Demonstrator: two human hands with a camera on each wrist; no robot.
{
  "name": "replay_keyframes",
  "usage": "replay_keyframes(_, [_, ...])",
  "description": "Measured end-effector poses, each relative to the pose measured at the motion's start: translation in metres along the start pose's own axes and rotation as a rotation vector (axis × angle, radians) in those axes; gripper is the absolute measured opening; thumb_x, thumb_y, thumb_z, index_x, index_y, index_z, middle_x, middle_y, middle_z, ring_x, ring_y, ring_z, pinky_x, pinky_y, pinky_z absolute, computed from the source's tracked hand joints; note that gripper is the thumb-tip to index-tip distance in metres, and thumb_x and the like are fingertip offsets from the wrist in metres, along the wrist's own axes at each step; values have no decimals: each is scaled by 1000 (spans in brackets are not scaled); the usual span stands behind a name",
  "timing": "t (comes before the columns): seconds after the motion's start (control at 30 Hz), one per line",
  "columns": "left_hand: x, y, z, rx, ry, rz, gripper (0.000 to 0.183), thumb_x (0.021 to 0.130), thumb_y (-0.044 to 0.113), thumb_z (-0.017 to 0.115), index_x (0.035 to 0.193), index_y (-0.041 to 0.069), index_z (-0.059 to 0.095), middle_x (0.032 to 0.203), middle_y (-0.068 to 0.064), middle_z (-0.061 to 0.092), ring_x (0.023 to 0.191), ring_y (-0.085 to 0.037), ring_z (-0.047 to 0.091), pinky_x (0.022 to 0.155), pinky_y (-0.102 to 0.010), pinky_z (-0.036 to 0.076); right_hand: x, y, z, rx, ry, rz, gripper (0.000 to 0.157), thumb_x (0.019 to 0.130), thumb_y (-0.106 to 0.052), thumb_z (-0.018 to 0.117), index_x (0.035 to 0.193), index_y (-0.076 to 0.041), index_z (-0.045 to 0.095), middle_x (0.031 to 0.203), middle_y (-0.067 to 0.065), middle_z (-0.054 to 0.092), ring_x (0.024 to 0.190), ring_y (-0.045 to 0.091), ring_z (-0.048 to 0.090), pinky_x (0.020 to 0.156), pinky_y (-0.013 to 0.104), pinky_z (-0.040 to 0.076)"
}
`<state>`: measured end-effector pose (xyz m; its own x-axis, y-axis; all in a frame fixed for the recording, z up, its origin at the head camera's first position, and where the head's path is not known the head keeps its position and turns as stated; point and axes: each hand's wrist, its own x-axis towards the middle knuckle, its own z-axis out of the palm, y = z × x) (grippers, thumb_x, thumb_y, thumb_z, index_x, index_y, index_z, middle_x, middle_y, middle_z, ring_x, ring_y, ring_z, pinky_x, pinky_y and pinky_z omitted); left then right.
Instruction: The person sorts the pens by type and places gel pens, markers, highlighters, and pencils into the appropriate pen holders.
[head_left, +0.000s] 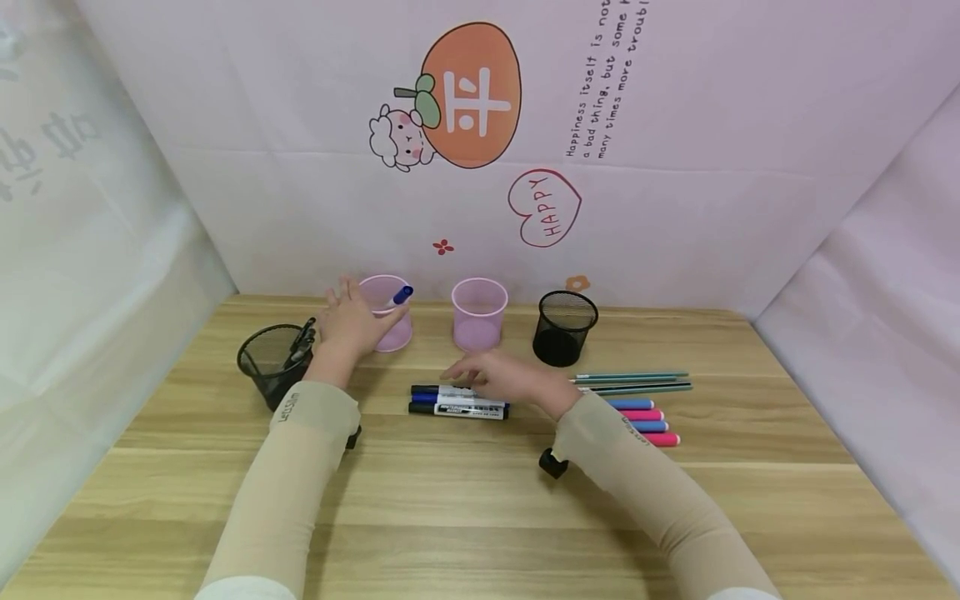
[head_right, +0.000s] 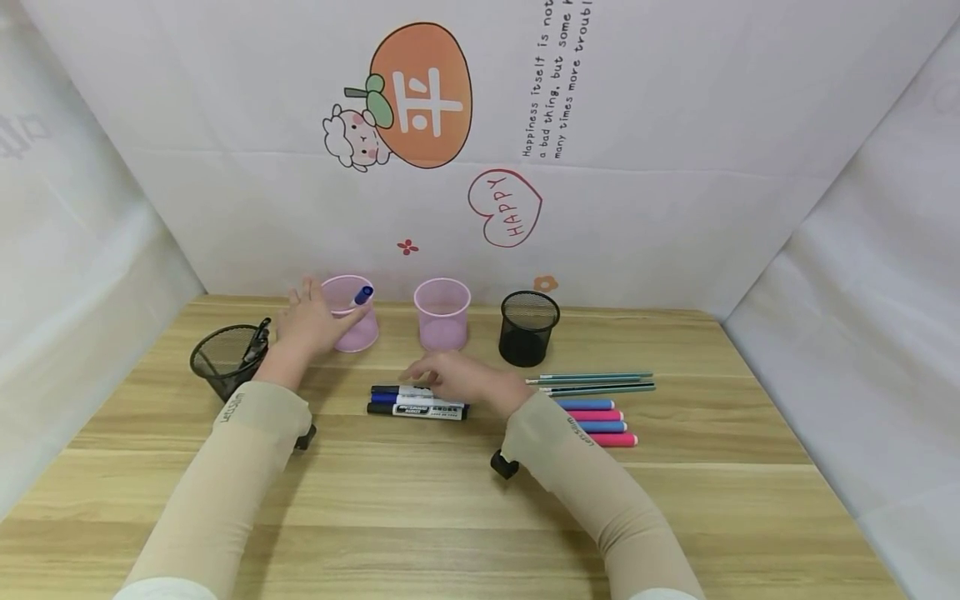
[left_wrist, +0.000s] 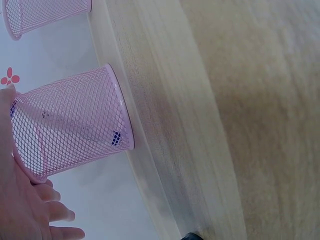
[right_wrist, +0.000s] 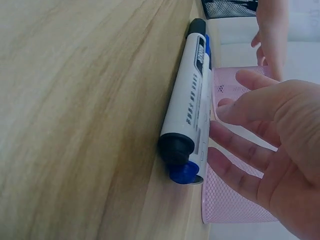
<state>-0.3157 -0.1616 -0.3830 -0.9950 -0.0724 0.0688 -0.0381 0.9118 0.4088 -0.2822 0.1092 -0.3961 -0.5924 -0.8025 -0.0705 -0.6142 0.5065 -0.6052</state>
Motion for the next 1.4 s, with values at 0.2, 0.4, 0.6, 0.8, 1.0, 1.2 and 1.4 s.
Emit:
replay_keyframes(0.2, [0, 0, 0, -4, 1, 1, 123, 90, 82, 44, 160, -10, 3, 166, -31, 2, 150, -55, 4, 113, -76, 15, 3, -1, 3, -35, -3, 11, 51, 90, 18, 59, 135, -4, 67, 129, 10, 68, 116, 25, 65, 97, 31, 54])
replay_keyframes(0.4, [0, 0, -1, 7, -2, 1, 121, 91, 81, 45, 160, -10, 4, 166, -31, 1, 150, -55, 5, 112, -76, 17, 6, 0, 6, -129, 7, 5, 52, 88, 17, 62, 135, -6, 67, 126, 9, 69, 112, 21, 65, 94, 29, 54])
replay_keyframes(0.6, [-1, 1, -2, 9, -8, 2, 120, 92, 80, 45, 160, -10, 4, 166, -31, 1, 150, -54, 5, 112, -76, 18, 8, -2, 7, -155, 1, 24, 57, 86, 19, 62, 138, -6, 65, 126, 9, 68, 113, 21, 64, 96, 32, 53])
replay_keyframes(0.8, [-1, 1, -3, 13, -5, 1, 120, 92, 79, 45, 160, -10, 4, 166, -31, 1, 150, -55, 5, 112, -76, 18, 12, -3, 8, -193, -5, 61, 58, 87, 16, 65, 139, -7, 64, 128, 9, 66, 120, 24, 62, 103, 34, 50])
replay_keyframes(1.0, [-1, 1, -3, 20, -5, 1, 120, 91, 80, 45, 159, -10, 5, 166, -32, 2, 150, -55, 5, 112, -75, 19, 15, -3, 10, -234, -8, 91, 54, 90, 11, 67, 140, -9, 64, 123, 7, 67, 114, 21, 63, 99, 34, 52])
replay_keyframes(1.2, [0, 1, -3, 27, -4, 1, 121, 91, 82, 44, 159, -10, 5, 166, -32, 2, 150, -55, 5, 112, -76, 19, 16, -3, 10, -252, -17, 94, 54, 92, 10, 64, 142, -10, 62, 122, 7, 67, 112, 21, 62, 98, 35, 52])
replay_keyframes(1.4, [0, 1, -2, 29, -1, 3, 121, 91, 81, 44, 159, -11, 5, 166, -32, 4, 150, -55, 5, 112, -76, 20, 16, -4, 10, -235, -36, 126, 59, 94, 10, 61, 148, -15, 57, 124, 7, 64, 114, 20, 60, 99, 35, 52])
